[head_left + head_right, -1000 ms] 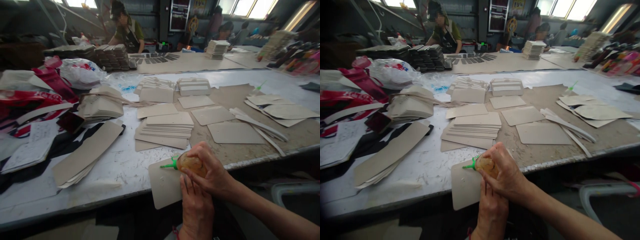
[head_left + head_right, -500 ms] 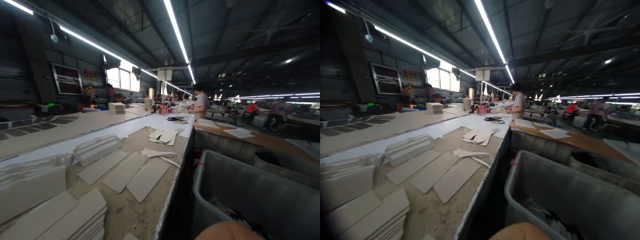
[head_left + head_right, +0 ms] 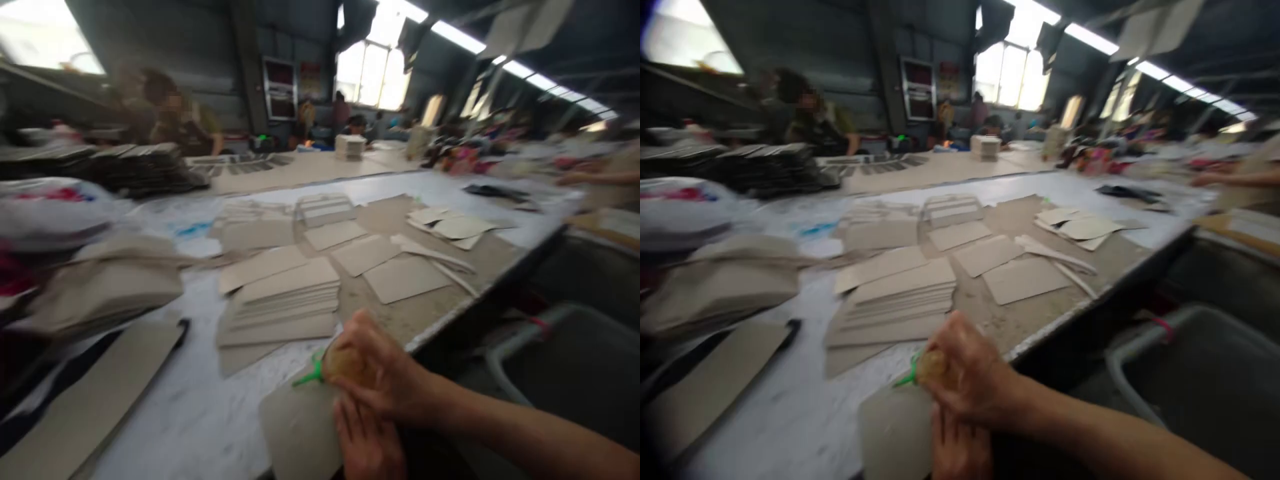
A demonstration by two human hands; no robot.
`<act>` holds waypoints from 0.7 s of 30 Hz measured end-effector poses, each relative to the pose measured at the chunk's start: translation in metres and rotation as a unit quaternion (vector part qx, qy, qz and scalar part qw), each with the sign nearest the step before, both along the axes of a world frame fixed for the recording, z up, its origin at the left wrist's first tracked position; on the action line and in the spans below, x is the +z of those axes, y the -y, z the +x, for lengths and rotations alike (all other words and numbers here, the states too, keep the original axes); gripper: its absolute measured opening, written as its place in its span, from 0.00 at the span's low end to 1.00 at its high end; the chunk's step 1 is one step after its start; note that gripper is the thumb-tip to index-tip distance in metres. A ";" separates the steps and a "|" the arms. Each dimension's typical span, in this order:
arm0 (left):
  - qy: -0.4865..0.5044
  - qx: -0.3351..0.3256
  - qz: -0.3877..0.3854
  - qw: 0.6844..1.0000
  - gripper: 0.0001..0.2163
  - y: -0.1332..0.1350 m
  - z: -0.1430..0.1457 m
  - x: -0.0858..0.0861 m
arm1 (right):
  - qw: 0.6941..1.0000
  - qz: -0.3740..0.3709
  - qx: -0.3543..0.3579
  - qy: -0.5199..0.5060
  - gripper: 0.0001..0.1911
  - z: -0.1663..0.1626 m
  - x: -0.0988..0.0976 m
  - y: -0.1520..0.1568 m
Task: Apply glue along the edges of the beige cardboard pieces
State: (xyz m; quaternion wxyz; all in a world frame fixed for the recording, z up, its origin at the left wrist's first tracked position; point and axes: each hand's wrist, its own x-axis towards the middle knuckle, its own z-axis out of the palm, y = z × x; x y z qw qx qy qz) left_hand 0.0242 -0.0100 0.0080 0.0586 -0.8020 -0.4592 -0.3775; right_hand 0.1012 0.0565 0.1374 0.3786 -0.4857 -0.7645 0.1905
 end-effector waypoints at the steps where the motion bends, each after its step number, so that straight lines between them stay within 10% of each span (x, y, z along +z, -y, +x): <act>1: -0.018 0.042 0.003 0.999 0.11 0.005 -0.002 -0.004 | 1.000 0.008 0.011 -0.005 0.11 0.004 -0.002 -0.001; 6: -0.039 0.131 0.012 0.990 0.15 0.008 0.013 -0.010 | 0.998 0.037 0.038 0.029 0.12 0.011 -0.006 -0.005; 21: -0.059 0.108 0.028 0.992 0.14 0.004 0.007 0.006 | 0.996 0.025 0.049 0.074 0.10 0.007 0.001 -0.006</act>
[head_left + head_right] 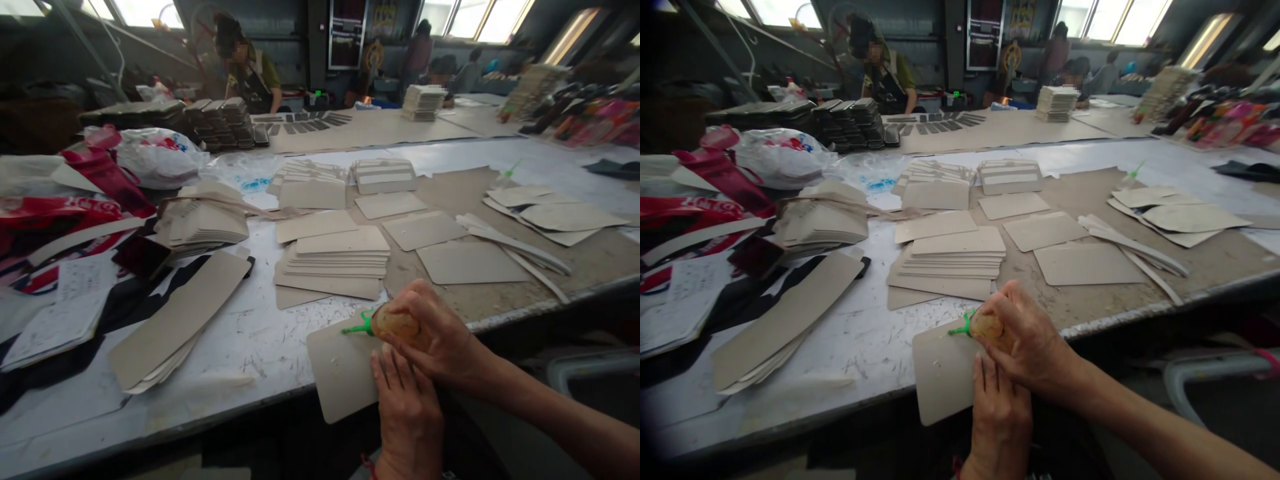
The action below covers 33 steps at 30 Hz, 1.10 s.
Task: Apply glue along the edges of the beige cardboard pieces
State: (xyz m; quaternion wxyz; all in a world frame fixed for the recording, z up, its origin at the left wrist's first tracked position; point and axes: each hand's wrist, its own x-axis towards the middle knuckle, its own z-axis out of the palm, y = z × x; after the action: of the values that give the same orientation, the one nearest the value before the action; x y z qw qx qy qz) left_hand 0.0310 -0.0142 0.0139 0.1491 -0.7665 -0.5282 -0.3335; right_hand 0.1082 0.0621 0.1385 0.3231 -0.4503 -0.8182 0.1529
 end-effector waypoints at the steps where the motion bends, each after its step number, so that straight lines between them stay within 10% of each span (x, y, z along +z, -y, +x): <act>1: -0.016 -0.008 -0.004 1.000 0.15 0.000 -0.002 0.002 | 1.000 0.004 -0.002 0.002 0.10 0.000 0.000 0.000; 33: 0.056 -0.017 -0.037 0.998 0.17 0.005 -0.001 -0.010 | 0.993 0.028 -0.106 0.047 0.11 0.054 0.003 0.006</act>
State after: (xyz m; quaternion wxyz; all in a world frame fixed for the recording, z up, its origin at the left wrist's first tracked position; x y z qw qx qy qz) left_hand 0.0302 -0.0189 0.0040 0.0852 -0.7609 -0.5342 -0.3584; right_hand 0.1627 0.0561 0.1414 0.3110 -0.5317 -0.7844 0.0731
